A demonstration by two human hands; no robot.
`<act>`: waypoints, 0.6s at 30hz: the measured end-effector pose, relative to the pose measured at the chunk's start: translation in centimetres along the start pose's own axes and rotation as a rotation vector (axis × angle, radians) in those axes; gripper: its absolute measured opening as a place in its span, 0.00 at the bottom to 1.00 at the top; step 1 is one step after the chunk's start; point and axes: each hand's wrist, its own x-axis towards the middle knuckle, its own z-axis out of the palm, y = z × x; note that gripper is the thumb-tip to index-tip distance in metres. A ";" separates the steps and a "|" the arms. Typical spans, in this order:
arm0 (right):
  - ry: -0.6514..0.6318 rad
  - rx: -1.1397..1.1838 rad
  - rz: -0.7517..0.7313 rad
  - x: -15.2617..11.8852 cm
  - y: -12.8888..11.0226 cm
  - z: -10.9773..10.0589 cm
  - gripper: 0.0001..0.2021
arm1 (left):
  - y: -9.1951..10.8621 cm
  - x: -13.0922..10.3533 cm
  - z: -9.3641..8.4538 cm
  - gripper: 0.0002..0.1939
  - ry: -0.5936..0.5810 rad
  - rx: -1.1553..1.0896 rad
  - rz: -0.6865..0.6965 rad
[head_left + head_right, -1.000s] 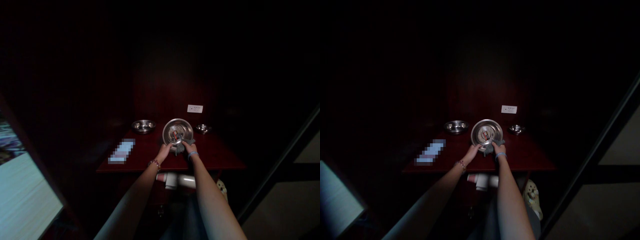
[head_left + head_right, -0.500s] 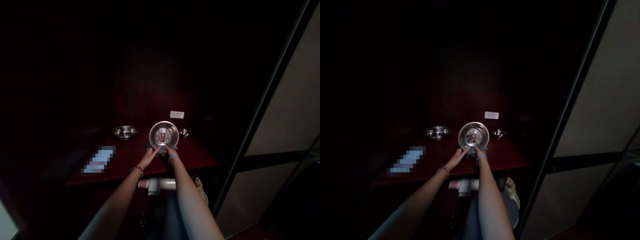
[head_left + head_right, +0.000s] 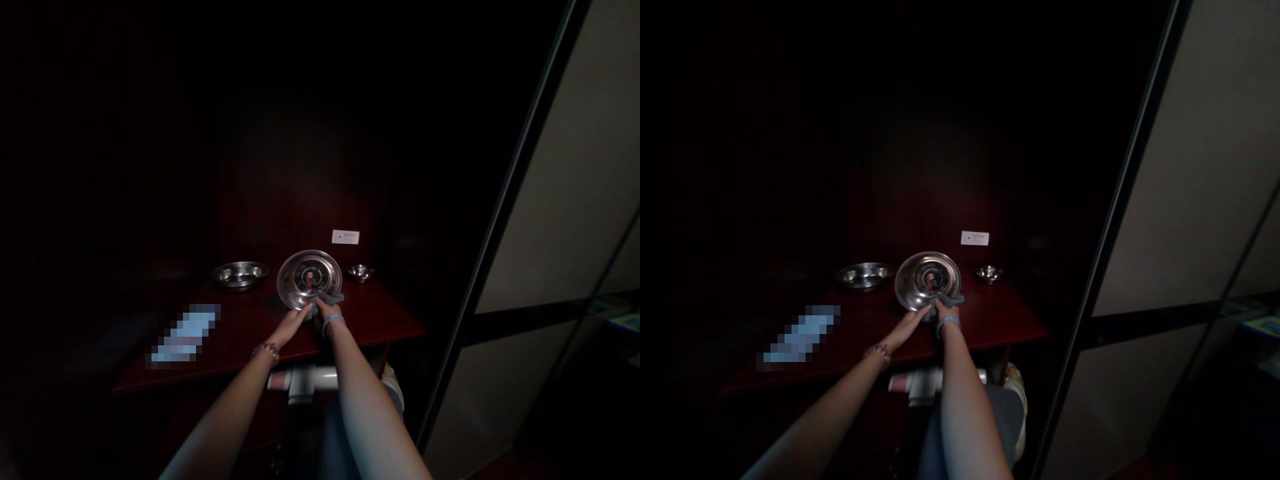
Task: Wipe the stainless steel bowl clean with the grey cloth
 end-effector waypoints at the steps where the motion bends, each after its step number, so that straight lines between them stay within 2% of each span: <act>1: -0.002 -0.006 0.006 0.2 0.1 0.0 0.09 | 0.1 -0.1 0.0 0.36 0.011 -0.002 -0.008; 4: -0.025 -0.024 0.014 0.9 0.3 -0.6 0.09 | 0.2 -0.2 -0.2 0.34 0.045 0.011 -0.053; 8: -0.071 -0.094 0.022 1.5 0.2 -1.8 0.08 | -0.5 -0.1 -0.2 0.34 0.068 0.094 -0.196; 11: -0.078 -0.118 0.105 1.2 0.1 -2.0 0.08 | -0.8 -0.1 -0.2 0.32 0.073 0.088 -0.166; 14: -0.108 -0.040 0.239 0.5 0.3 -1.3 0.08 | -0.4 -0.1 -0.5 0.30 0.106 0.025 -0.133; 16: -0.157 0.019 0.297 0.1 0.6 -0.8 0.10 | 0.0 -0.1 -0.7 0.28 0.168 -0.012 -0.128; 18: -0.169 0.051 0.295 0.0 0.8 -0.5 0.12 | 0.4 -0.1 -0.8 0.25 0.255 -0.032 -0.134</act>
